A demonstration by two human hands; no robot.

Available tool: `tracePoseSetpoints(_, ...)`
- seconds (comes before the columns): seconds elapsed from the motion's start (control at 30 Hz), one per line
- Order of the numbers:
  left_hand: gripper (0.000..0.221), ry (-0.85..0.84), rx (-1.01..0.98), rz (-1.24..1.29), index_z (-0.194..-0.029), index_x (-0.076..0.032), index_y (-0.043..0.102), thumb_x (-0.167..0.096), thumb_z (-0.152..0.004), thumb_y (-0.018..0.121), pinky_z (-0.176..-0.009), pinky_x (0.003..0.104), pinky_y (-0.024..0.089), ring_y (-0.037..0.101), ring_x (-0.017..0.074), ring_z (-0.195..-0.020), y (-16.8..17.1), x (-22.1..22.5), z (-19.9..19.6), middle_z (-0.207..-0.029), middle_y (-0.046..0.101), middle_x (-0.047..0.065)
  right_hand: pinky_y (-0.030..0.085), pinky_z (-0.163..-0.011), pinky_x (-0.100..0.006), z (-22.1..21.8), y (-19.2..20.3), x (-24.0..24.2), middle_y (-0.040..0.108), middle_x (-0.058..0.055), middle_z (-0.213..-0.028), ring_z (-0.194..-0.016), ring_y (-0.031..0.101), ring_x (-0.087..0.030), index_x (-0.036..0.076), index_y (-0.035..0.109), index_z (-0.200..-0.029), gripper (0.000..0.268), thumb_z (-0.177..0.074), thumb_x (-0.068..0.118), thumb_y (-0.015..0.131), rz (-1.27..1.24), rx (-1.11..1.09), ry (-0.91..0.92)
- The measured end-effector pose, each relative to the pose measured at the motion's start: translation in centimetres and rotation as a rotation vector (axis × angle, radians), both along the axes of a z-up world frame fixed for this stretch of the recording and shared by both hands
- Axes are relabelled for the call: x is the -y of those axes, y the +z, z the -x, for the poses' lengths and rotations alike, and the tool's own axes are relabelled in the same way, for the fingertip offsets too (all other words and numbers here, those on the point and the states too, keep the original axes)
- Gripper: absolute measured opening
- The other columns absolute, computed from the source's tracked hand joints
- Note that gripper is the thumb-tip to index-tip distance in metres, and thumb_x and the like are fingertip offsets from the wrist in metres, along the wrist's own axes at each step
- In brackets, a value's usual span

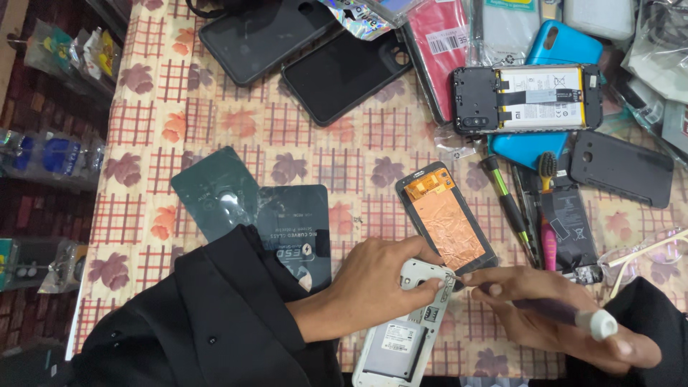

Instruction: The person uses a screwdriver to remove screws from the back of a white smartphone and then uses a prying tool to separate the back cover from the phone body. The person continues to unscrew and pry components while working on the disassembled phone.

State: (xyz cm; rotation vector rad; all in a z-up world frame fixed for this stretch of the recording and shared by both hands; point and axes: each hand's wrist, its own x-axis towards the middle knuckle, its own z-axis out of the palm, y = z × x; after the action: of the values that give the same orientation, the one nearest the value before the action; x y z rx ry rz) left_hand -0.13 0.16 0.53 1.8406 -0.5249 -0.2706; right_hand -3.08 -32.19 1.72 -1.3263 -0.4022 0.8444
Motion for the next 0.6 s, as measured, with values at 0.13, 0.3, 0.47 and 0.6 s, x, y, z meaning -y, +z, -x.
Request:
tracePoseSetpoints(0.13, 0.026, 0.009, 0.027, 0.016, -0.099, -0.008, 0.074, -0.027, -0.083, 0.073, -0.065, 0.035, 0.059, 0.076, 0.0245, -0.069, -0.1, 0.1, 0.1, -0.081, 0.077, 0.01, 0.046, -0.093, -0.058, 0.1, 0.0, -0.2, 0.043, -0.044, -0.143, -0.105, 0.059, -0.05, -0.013, 0.05, -0.138, 0.094, -0.084, 0.063, 0.055, 0.009, 0.097, -0.036)
tracePoseSetpoints(0.3, 0.026, 0.0, -0.005, 0.003, -0.1, -0.007, 0.074, -0.028, -0.083, 0.073, -0.064, 0.035, 0.059, 0.076, 0.0249, -0.067, -0.2, 0.0, 0.0, -0.081, 0.077, 0.01, 0.053, -0.094, -0.049, 0.3, -0.1, -1.3, 0.056, -0.036, -0.13, -0.117, 0.066, -0.045, -0.004, 0.054, -0.123, 0.051, -0.1, 0.042, 0.058, 0.185, 0.844, -0.102)
tracePoseSetpoints(0.47, 0.027, -0.008, -0.064, 0.019, -0.1, -0.006, 0.075, -0.026, -0.082, 0.075, -0.067, 0.031, 0.059, 0.077, 0.0204, -0.071, 0.1, -0.3, 0.0, -0.083, 0.078, 0.01, 0.063, -0.078, -0.035, -1.0, 0.6, -3.3, 0.067, -0.022, -0.125, -0.102, 0.076, -0.03, 0.005, 0.057, -0.119, 0.038, -0.102, 0.038, 0.058, 0.399, 1.296, -0.132)
tracePoseSetpoints(0.6, 0.029, -0.039, -0.226, 0.153, -0.1, -0.005, 0.077, -0.024, -0.079, 0.082, -0.075, 0.029, 0.061, 0.076, 0.0142, -0.082, 2.1, -2.1, -2.1, -0.092, 0.08, 0.008, 0.061, -0.073, -0.033, -2.8, -0.1, -5.8, 0.074, -0.005, -0.123, -0.087, 0.075, -0.018, 0.016, 0.056, -0.135, 0.064, -0.084, 0.05, 0.076, 0.645, 1.288, -0.119)
